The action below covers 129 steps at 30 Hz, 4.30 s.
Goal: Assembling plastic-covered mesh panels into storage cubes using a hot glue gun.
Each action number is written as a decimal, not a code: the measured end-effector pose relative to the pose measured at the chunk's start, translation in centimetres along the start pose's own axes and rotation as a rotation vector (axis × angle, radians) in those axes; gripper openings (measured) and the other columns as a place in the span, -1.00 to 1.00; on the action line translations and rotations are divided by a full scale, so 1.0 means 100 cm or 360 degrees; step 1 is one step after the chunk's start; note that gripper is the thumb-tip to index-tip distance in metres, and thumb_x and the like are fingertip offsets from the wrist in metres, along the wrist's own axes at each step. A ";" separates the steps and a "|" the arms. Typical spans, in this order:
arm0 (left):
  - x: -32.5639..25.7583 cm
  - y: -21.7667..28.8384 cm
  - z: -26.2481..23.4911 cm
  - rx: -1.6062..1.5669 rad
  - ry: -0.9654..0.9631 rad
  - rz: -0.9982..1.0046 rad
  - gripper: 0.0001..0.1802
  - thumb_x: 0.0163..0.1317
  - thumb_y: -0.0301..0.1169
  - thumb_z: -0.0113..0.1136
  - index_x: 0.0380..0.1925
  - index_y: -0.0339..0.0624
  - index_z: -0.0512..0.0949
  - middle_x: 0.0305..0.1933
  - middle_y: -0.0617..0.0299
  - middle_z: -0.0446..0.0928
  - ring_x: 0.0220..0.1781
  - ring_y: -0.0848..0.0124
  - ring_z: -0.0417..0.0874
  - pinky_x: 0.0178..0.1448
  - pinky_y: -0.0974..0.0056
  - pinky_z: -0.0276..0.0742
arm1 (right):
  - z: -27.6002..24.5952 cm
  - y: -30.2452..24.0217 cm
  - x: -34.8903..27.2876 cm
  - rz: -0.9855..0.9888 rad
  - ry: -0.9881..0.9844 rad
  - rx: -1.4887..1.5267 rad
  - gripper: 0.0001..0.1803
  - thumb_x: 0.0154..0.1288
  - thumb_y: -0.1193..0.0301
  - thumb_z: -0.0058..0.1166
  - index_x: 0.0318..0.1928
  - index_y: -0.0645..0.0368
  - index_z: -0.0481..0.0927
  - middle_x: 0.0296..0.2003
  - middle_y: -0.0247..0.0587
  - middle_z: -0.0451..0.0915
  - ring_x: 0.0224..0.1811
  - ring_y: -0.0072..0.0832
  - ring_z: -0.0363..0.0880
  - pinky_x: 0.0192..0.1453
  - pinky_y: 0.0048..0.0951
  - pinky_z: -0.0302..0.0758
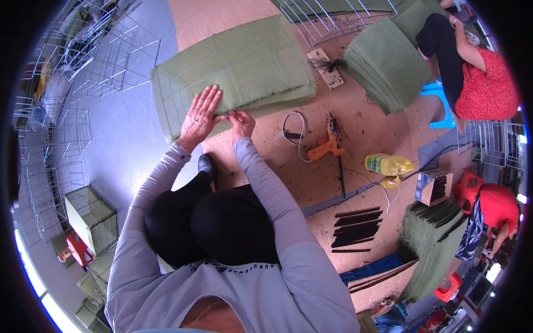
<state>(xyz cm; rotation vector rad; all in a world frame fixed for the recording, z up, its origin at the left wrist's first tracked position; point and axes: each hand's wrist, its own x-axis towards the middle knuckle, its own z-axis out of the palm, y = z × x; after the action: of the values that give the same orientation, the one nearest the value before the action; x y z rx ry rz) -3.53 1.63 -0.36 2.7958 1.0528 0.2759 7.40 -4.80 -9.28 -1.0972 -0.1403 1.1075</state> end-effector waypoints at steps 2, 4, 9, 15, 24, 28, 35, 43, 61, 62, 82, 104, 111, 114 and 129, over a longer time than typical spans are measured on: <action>0.002 0.000 0.000 0.0101 -0.0041 -0.0017 -0.17 0.16 -0.13 0.19 0.39 -0.07 0.09 0.50 0.20 0.03 0.54 0.24 -0.02 0.54 0.05 -0.09 | -0.002 -0.002 -0.001 0.0050 0.0023 -0.0005 -0.89 0.16 0.44 0.29 -0.35 0.14 0.61 -0.45 -0.37 0.64 -0.44 -0.62 0.54 -0.38 -0.59 0.31; -0.001 -0.001 0.002 0.0113 -0.0058 -0.0028 -0.17 0.15 -0.17 0.21 0.40 -0.05 0.10 0.51 0.20 0.02 0.54 0.24 -0.01 0.54 0.04 -0.08 | -0.002 -0.004 -0.002 0.0101 0.0041 -0.0011 -0.88 0.14 0.45 0.31 -0.34 0.17 0.62 -0.43 -0.34 0.64 -0.43 -0.60 0.55 -0.36 -0.58 0.34; -0.002 -0.004 0.004 0.0137 -0.0084 -0.0038 -0.15 0.11 -0.23 0.24 0.39 -0.03 0.10 0.51 0.21 0.02 0.54 0.23 -0.01 0.54 0.04 -0.07 | -0.003 -0.002 -0.008 0.0290 -0.0057 0.0243 -0.89 0.15 0.44 0.31 -0.33 0.13 0.63 -0.37 -0.39 0.65 -0.40 -0.62 0.53 -0.37 -0.57 0.31; 0.000 -0.003 0.002 0.0116 -0.0077 -0.0017 -0.14 0.11 -0.21 0.24 0.40 -0.04 0.09 0.51 0.21 0.00 0.54 0.23 -0.03 0.54 0.04 -0.08 | -0.004 0.006 0.000 0.0136 -0.0059 0.0099 -0.91 0.17 0.45 0.29 -0.35 0.13 0.62 -0.41 -0.41 0.63 -0.39 -0.65 0.50 -0.35 -0.59 0.29; 0.002 0.002 0.001 -0.0014 0.0041 -0.0037 -0.09 0.19 0.13 0.01 0.42 -0.12 0.02 0.52 0.12 -0.04 0.55 0.17 -0.07 0.54 0.02 -0.12 | 0.009 0.004 -0.005 -0.0011 -0.0014 0.0099 -0.96 0.18 0.54 0.19 -0.40 0.15 0.60 -0.44 -0.42 0.59 -0.44 -0.70 0.41 -0.38 -0.60 0.27; 0.012 0.012 0.003 -0.0032 0.0014 0.0054 -0.11 0.20 0.12 -0.02 0.42 -0.13 0.02 0.52 0.13 -0.03 0.55 0.17 -0.07 0.53 0.02 -0.09 | -0.005 0.012 0.005 -0.0019 -0.0012 0.0017 -0.97 0.16 0.56 0.17 -0.39 0.17 0.60 -0.45 -0.41 0.59 -0.45 -0.70 0.40 -0.39 -0.60 0.26; 0.014 0.010 0.007 0.0242 -0.0138 0.0063 -0.22 0.26 -0.07 0.01 0.42 -0.03 0.03 0.52 0.23 -0.03 0.54 0.21 -0.03 0.53 0.03 -0.04 | -0.004 -0.002 -0.002 0.0040 -0.0050 -0.0084 -0.94 0.18 0.47 0.23 -0.34 0.17 0.63 -0.47 -0.40 0.62 -0.43 -0.66 0.50 -0.35 -0.59 0.31; 0.014 0.010 0.007 0.0118 -0.0082 0.0062 -0.23 0.26 -0.16 0.07 0.42 -0.04 0.04 0.52 0.21 -0.03 0.54 0.20 -0.05 0.53 0.02 -0.06 | -0.019 -0.010 0.001 0.0169 -0.0042 0.0165 -0.84 0.13 0.46 0.31 -0.28 0.11 0.61 -0.35 -0.41 0.63 -0.34 -0.63 0.50 -0.27 -0.56 0.31; 0.013 0.010 0.004 0.0001 -0.0093 0.0074 -0.22 0.29 -0.07 0.02 0.42 -0.10 0.03 0.53 0.16 -0.06 0.55 0.18 -0.09 0.54 -0.01 -0.13 | -0.009 -0.010 0.001 -0.0065 0.0077 -0.0139 -0.89 0.17 0.49 0.26 -0.44 0.21 0.59 -0.50 -0.34 0.63 -0.49 -0.66 0.48 -0.38 -0.60 0.29; 0.013 0.010 0.004 0.0037 -0.0126 0.0066 -0.23 0.29 -0.07 0.01 0.42 -0.10 0.03 0.52 0.16 -0.06 0.55 0.18 -0.09 0.54 -0.01 -0.13 | -0.010 -0.010 0.000 -0.0068 0.0045 -0.0110 -0.89 0.16 0.48 0.27 -0.41 0.24 0.61 -0.49 -0.29 0.64 -0.47 -0.65 0.50 -0.39 -0.59 0.29; 0.027 0.018 0.011 0.0093 -0.0028 0.0066 -0.20 0.28 0.04 -0.07 0.40 -0.15 0.05 0.51 0.17 -0.02 0.54 0.19 -0.05 0.54 0.02 -0.09 | -0.009 -0.013 0.008 -0.0011 0.0087 -0.0065 -0.95 0.11 0.60 0.23 -0.45 0.31 0.61 -0.49 -0.28 0.62 -0.42 -0.58 0.52 -0.23 -0.53 0.41; 0.038 0.030 0.017 0.0195 -0.0072 0.0166 -0.29 0.32 -0.12 -0.05 0.43 0.07 0.02 0.53 0.28 -0.05 0.55 0.21 -0.07 0.53 -0.05 -0.11 | -0.013 -0.015 0.008 -0.0068 0.0098 -0.0199 -0.92 0.10 0.60 0.17 -0.50 0.29 0.55 -0.49 -0.31 0.57 -0.42 -0.57 0.48 -0.22 -0.53 0.41; 0.032 0.023 0.012 0.0174 -0.0104 0.0153 -0.27 0.29 -0.16 0.01 0.43 0.08 0.02 0.53 0.25 -0.08 0.55 0.20 -0.09 0.52 -0.13 -0.13 | -0.018 -0.023 -0.001 -0.0045 -0.0106 -0.0127 -0.88 0.22 0.43 0.23 -0.41 0.21 0.61 -0.45 -0.37 0.64 -0.42 -0.66 0.50 -0.32 -0.59 0.29; 0.035 0.029 0.011 0.0153 -0.0117 0.0152 -0.27 0.29 -0.18 0.02 0.43 0.09 0.03 0.54 0.23 -0.09 0.56 0.20 -0.09 0.52 -0.13 -0.12 | -0.029 -0.025 0.007 -0.0032 -0.0095 -0.0096 -0.89 0.24 0.40 0.22 -0.39 0.14 0.61 -0.41 -0.40 0.65 -0.39 -0.66 0.52 -0.29 -0.56 0.27; 0.033 0.023 0.019 0.0234 -0.0052 0.0140 -0.35 0.35 -0.06 -0.09 0.41 0.15 0.08 0.53 0.27 -0.06 0.55 0.22 -0.07 0.50 -0.17 -0.09 | -0.043 -0.038 0.013 -0.0023 -0.0065 -0.0127 -0.91 0.27 0.36 0.20 -0.26 0.06 0.60 -0.34 -0.46 0.63 -0.30 -0.66 0.54 -0.28 -0.58 0.31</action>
<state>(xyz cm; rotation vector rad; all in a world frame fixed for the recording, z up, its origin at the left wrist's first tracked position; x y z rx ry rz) 0.78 2.01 -1.32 2.9714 0.9824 0.1683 12.95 -6.59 -9.08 -1.1436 -0.2258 1.1196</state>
